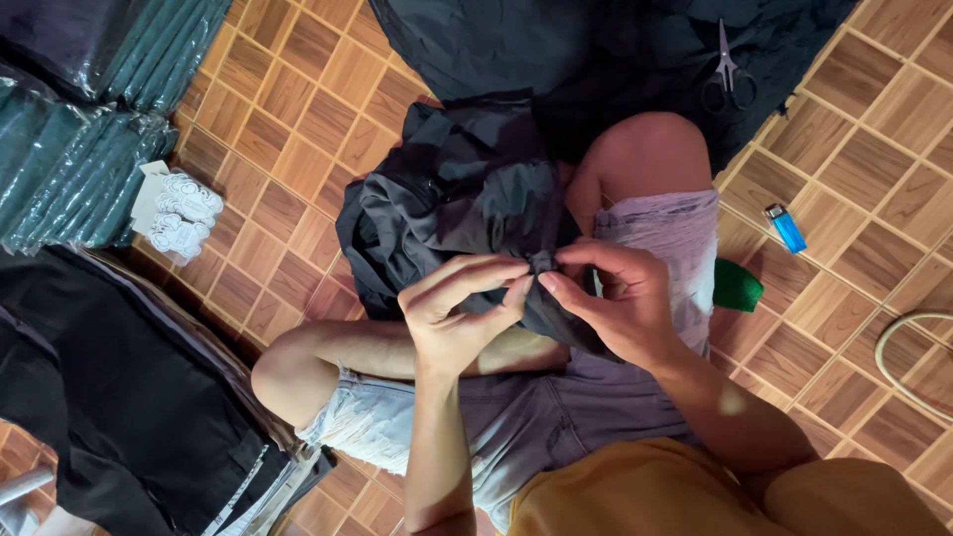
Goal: Repairing or modifying a black fabric bag by cutting excess material with scissors and sealing edges with a lighter.
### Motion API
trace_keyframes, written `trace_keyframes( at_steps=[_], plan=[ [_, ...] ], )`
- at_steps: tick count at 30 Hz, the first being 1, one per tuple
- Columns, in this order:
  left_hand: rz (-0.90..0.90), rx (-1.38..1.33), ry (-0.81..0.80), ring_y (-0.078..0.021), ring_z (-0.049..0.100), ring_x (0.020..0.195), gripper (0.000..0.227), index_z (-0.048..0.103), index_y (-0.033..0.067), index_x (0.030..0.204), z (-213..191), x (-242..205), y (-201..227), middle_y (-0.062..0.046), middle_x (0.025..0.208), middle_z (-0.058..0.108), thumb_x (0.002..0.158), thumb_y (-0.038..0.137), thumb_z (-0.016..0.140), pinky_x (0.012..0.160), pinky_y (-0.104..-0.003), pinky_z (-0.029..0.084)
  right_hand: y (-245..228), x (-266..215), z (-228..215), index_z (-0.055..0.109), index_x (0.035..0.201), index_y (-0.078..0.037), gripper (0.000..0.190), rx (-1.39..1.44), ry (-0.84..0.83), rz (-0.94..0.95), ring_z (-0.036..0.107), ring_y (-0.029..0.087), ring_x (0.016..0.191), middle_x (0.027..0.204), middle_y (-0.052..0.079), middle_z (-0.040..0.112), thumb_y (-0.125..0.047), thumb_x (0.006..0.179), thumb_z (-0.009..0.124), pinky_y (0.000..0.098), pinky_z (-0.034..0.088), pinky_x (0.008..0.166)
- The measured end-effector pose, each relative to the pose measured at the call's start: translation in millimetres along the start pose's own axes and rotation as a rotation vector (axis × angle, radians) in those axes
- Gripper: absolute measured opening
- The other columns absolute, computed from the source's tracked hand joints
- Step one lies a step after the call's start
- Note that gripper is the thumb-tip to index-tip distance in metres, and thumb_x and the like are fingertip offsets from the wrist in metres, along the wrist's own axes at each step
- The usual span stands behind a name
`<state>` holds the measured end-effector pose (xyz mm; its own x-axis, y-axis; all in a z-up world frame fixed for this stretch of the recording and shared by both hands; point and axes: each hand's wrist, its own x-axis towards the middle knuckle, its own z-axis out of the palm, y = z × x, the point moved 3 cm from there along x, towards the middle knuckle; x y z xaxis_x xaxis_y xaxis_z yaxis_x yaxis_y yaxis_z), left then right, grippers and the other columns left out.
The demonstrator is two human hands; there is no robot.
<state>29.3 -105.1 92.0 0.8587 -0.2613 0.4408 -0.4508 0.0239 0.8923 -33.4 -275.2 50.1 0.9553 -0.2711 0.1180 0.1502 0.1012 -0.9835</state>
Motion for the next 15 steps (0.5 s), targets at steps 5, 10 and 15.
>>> trace_keyframes(
  at_steps=[5,10,15],
  plan=[
    [-0.005,0.037,0.029,-0.0210,0.077,0.068,0.014,0.082,0.0065,0.088,0.9,-0.6,-1.6,-0.008,0.084,0.080,0.077,-0.002,0.088,0.064,-0.032,0.063,-4.0,2.3,3.3,0.073,0.096,0.008,0.018,0.000,0.009,-0.039,0.058,0.011,0.058,0.069,0.011,0.064,0.004,0.082,0.085,0.0258,0.050,0.059],
    [0.000,0.032,0.064,-0.0222,0.077,0.067,0.012,0.081,0.0047,0.085,2.2,-4.9,-4.1,-0.010,0.080,0.078,0.078,-0.004,0.086,0.063,-0.032,0.063,-7.5,3.2,5.9,0.074,0.095,0.009,0.017,0.010,-0.004,-0.036,0.058,0.011,0.055,0.068,0.011,0.064,0.005,0.081,0.084,0.0261,0.050,0.056],
    [0.012,0.049,0.082,-0.0221,0.077,0.067,0.010,0.080,0.0050,0.083,2.8,-7.9,-7.2,-0.008,0.079,0.078,0.079,-0.002,0.086,0.063,-0.031,0.063,-7.5,1.5,5.4,0.075,0.097,0.007,0.017,-0.020,-0.012,0.008,0.059,0.010,0.056,0.069,0.010,0.065,0.005,0.082,0.084,0.0240,0.050,0.057]
  ],
)
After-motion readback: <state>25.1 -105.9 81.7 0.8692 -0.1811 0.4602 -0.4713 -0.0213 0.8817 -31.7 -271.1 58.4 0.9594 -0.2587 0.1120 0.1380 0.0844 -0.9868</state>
